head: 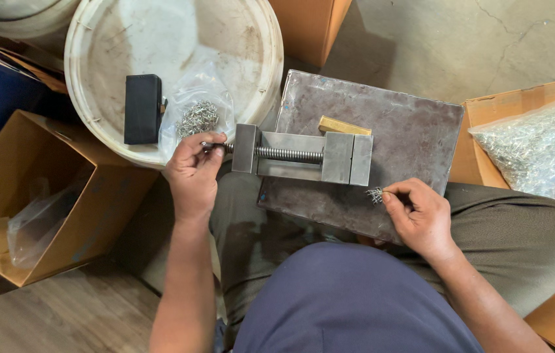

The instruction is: The person sits cross-legged and uses a bench vise to bend small metal wires. They place a wire into the vise jaws, tighten the screw to bend it, and then remove the bent piece. This process is repeated with several wires from a plastic bag.

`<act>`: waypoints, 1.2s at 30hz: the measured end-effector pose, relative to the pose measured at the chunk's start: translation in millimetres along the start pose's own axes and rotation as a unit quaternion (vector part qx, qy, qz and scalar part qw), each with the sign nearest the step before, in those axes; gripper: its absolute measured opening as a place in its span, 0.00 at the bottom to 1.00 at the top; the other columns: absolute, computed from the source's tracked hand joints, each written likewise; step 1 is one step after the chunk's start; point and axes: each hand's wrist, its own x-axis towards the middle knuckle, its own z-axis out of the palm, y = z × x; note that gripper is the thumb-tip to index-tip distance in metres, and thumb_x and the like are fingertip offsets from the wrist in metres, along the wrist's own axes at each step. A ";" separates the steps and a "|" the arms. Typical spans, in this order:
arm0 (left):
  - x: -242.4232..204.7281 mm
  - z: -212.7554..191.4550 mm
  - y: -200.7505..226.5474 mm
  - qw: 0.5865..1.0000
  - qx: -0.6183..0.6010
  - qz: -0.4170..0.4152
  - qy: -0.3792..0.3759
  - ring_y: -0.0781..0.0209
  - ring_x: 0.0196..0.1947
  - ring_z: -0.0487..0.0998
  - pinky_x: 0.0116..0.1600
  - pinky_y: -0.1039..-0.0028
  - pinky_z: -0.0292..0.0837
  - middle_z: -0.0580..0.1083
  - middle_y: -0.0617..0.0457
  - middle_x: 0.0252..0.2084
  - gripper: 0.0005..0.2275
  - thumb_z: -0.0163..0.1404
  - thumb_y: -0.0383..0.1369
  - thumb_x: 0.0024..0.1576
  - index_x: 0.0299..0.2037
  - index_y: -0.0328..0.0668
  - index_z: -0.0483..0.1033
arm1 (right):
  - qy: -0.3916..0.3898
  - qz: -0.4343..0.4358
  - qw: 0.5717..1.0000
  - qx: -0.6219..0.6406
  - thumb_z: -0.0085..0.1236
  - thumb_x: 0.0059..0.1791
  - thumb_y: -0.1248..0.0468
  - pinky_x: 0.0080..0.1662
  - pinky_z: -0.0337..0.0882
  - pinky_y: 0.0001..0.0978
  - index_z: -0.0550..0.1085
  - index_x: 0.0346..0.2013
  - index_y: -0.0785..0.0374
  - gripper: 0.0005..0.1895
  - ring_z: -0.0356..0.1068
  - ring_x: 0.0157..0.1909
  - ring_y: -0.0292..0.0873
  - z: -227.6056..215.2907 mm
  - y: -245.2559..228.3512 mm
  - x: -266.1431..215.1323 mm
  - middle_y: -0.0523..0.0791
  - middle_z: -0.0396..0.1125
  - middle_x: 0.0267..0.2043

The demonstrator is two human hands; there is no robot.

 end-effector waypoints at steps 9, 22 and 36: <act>-6.7 3.9 -2.2 0.999 -0.041 0.022 0.022 0.63 0.56 0.79 0.65 0.73 0.74 0.79 0.48 0.52 0.10 0.49 0.12 0.62 0.48 0.33 0.75 | -0.001 0.010 1.000 0.001 0.62 0.51 0.66 0.29 0.64 0.25 0.77 0.37 0.64 0.04 0.63 0.22 0.33 0.3 -0.3 -1.5 0.44 0.71 0.32; -6.4 6.9 -4.7 0.997 -0.057 0.030 0.033 0.60 0.58 0.78 0.66 0.71 0.73 0.78 0.49 0.52 0.10 0.50 0.13 0.62 0.49 0.34 0.75 | 0.000 0.026 1.000 0.008 0.61 0.52 0.66 0.32 0.66 0.24 0.77 0.38 0.65 0.05 0.64 0.26 0.30 2.6 9.8 -5.4 0.42 0.71 0.32; -72.6 88.1 86.1 0.951 0.048 -0.109 -0.286 0.64 0.35 0.80 0.42 0.74 0.76 0.80 0.50 0.39 0.14 0.54 0.35 0.60 0.52 0.34 0.77 | -0.096 -0.045 0.970 0.218 0.56 0.54 0.72 0.43 0.67 0.24 0.74 0.42 0.66 0.03 0.65 0.41 0.32 -3.5 -55.2 -1.9 0.44 0.67 0.41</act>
